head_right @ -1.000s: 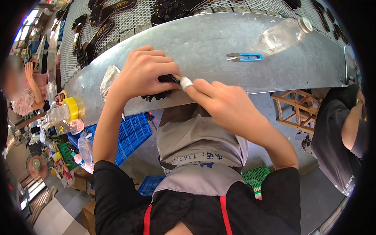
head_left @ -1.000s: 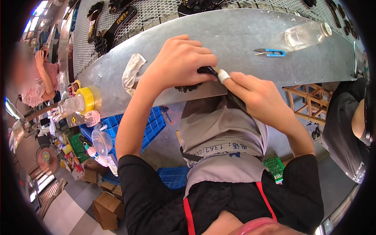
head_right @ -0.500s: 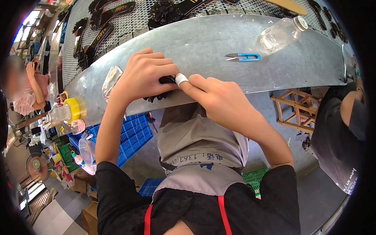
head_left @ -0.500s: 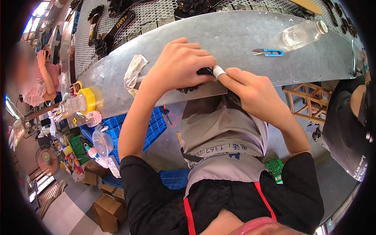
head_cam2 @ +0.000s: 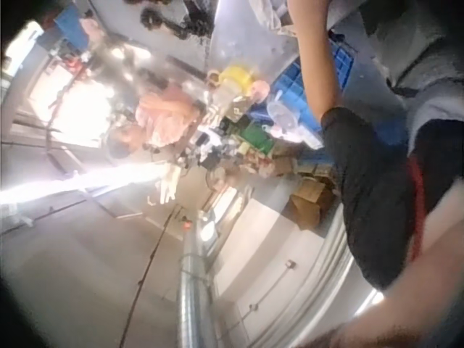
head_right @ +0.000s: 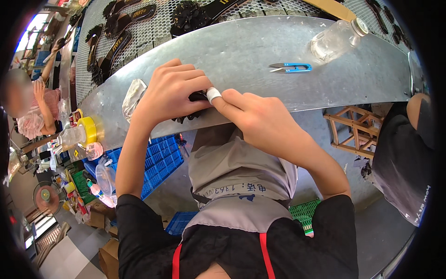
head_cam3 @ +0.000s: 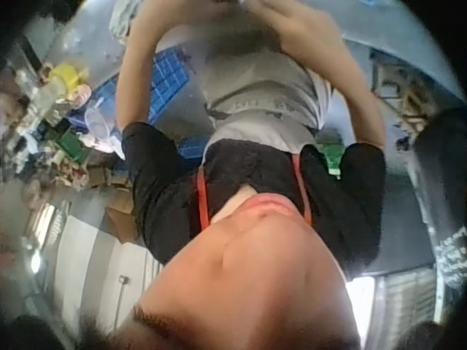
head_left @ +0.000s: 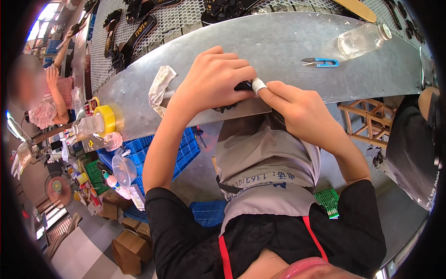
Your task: Cleaning and wiping down black sandals with a cloth and cleaning agent at a manufacturing workstation.
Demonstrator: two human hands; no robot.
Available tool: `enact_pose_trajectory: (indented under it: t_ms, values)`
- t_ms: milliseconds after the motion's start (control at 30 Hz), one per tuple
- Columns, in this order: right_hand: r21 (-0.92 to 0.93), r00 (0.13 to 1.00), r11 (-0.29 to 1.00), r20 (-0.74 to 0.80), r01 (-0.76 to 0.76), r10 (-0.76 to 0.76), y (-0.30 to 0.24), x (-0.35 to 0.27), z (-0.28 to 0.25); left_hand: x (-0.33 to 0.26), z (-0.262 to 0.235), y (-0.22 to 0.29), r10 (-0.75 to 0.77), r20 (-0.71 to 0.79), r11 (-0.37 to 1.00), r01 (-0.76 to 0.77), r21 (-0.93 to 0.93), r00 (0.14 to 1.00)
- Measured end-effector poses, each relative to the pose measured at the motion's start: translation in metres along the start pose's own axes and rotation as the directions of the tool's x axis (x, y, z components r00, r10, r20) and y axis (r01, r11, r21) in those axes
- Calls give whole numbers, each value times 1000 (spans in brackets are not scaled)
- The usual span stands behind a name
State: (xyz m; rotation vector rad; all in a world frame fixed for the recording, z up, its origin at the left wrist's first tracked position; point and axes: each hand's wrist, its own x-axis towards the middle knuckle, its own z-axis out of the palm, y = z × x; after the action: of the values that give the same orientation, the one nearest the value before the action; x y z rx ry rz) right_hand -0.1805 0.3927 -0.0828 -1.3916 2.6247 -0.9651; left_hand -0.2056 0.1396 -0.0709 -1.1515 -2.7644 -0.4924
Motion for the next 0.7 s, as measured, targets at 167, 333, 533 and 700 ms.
enact_pose_trajectory:
  t_ms: [167,333,533,700]
  values:
    - [-55,998,998,68,23,-19,5,-9,-5,1,0,-4,-10,-12,999,10,-33,1000]
    - [-40,998,999,58,-6,9,6,-21,-2,4,0,-3,-45,8,999,45,-25,999]
    - [-58,995,997,-84,42,-47,6,3,6,4,-2,-2,-47,17,998,48,-33,999]
    - [-62,991,996,-113,70,-76,8,5,7,2,-2,-2,-62,20,998,63,-8,998]
